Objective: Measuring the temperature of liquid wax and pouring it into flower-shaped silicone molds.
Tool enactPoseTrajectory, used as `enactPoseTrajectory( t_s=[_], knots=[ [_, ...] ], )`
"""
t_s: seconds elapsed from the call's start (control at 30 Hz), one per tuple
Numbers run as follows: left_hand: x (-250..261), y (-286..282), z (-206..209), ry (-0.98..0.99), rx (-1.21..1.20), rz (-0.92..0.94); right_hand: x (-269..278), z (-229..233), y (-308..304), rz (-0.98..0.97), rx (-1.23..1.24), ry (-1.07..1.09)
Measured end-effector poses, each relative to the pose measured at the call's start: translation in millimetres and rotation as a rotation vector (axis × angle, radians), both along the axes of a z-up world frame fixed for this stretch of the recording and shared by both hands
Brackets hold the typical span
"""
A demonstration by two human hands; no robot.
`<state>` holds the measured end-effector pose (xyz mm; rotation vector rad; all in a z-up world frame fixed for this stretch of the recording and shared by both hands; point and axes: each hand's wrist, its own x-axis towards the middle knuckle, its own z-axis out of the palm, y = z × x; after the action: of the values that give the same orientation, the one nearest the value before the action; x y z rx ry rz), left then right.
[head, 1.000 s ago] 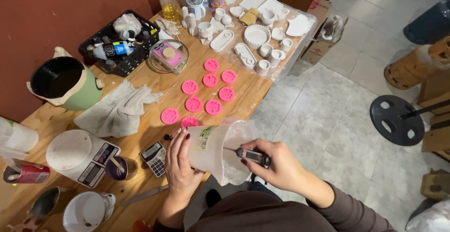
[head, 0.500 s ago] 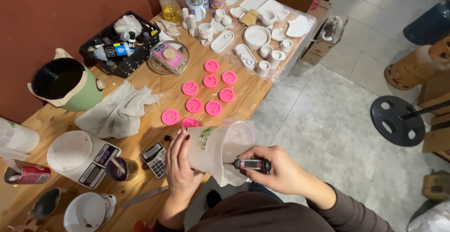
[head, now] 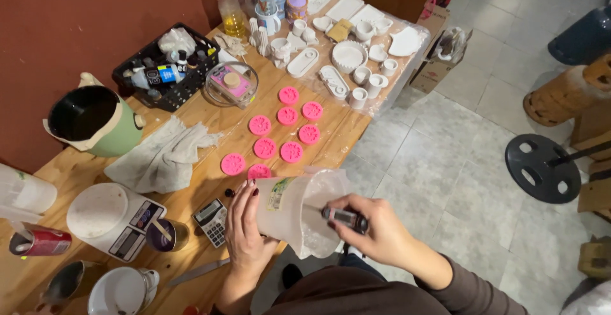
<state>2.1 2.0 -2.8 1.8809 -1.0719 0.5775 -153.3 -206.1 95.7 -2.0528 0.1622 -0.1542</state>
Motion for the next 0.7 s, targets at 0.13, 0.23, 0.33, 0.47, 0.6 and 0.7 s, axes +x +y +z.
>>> enactPoseTrajectory(
  t_s=[0.13,0.23,0.33,0.47,0.6,0.7],
  knots=[
    [-1,1,3,0.011,-0.011,-0.009,3,0,0,0.008,0.003,0.049],
    [-1,2,6,-0.012,-0.001,0.022,4,1,-3,0.020,0.013,0.044],
    [-3,5,11,0.002,0.016,0.043,11,2,-5,0.073,0.025,-0.005],
    [-5,5,15,-0.013,0.000,0.117,23,1,-13,0.132,0.015,-0.039],
    [-9,5,20,-0.055,-0.014,0.241,40,3,-24,0.228,-0.033,-0.074],
    [-11,3,22,-0.080,-0.027,0.292,54,2,-34,0.298,-0.042,-0.098]
  ],
)
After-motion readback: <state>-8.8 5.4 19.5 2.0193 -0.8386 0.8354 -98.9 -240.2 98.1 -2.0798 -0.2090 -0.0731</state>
